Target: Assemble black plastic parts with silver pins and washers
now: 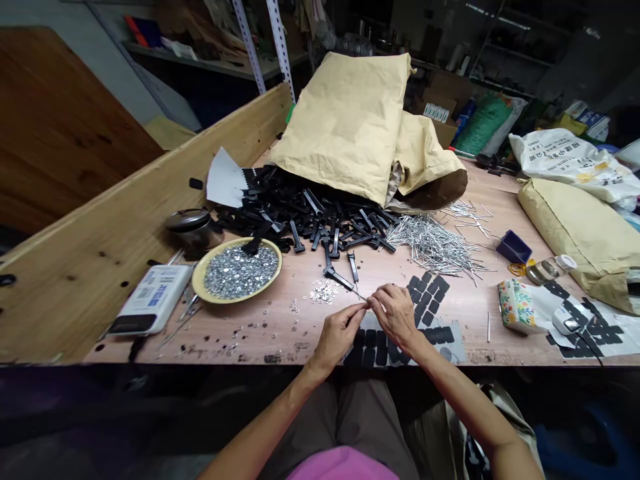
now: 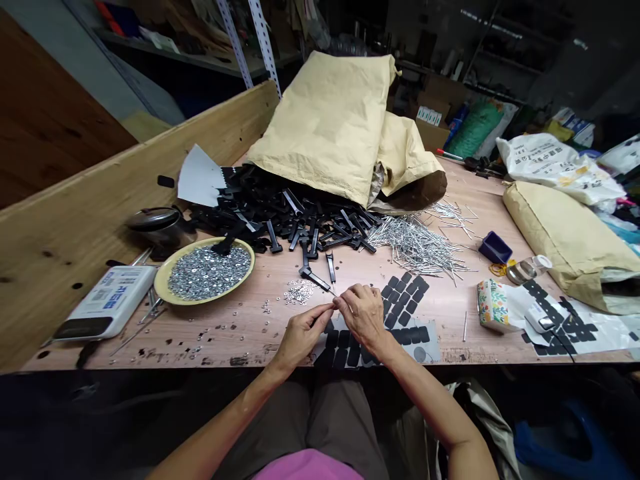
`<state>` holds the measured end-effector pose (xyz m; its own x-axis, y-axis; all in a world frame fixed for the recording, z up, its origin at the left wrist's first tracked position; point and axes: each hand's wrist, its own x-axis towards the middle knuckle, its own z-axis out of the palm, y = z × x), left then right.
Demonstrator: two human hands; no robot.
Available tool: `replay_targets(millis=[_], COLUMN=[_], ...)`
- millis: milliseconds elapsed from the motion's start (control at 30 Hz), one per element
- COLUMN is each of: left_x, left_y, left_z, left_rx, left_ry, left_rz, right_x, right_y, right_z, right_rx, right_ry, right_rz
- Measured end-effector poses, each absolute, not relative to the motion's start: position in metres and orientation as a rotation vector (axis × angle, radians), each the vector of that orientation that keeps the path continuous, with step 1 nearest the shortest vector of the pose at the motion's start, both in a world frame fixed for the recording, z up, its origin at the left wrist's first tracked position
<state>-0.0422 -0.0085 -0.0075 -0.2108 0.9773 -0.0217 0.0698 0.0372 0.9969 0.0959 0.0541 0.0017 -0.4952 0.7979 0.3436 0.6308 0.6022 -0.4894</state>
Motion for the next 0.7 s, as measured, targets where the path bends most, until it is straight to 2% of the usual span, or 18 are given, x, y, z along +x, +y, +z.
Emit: replay_targets(millis=[100, 300, 467, 567, 633, 700], left_x=[-0.041, -0.022, -0.010, -0.008, -0.004, 0.002], left_y=[-0.008, 0.000, 0.002, 0.001, 0.001, 0.001], left_z=[-0.005, -0.006, -0.010, -0.015, -0.017, -0.018], left_rx=[0.871, 0.592, 0.501, 0.541, 0.538, 0.500], left_ry=[1.329, 1.114, 1.078, 1.120, 1.122, 1.111], left_rz=[1.302, 1.397, 1.375, 1.386, 1.377, 1.354], right_x=[0.100, 0.094, 0.096, 0.106, 0.113, 0.121], right_y=[0.045, 0.019, 0.005, 0.002, 0.001, 0.001], right_z=[0.005, -0.003, -0.008, -0.010, -0.012, -0.015], right_rx=[-1.231, -1.124, -1.144, -1.241, -1.302, -1.339], right_ry=[-2.048, -1.537, -1.088, -1.099, -1.250, -1.486], right_rz=[0.560, 1.409, 1.867, 1.853, 1.689, 1.389])
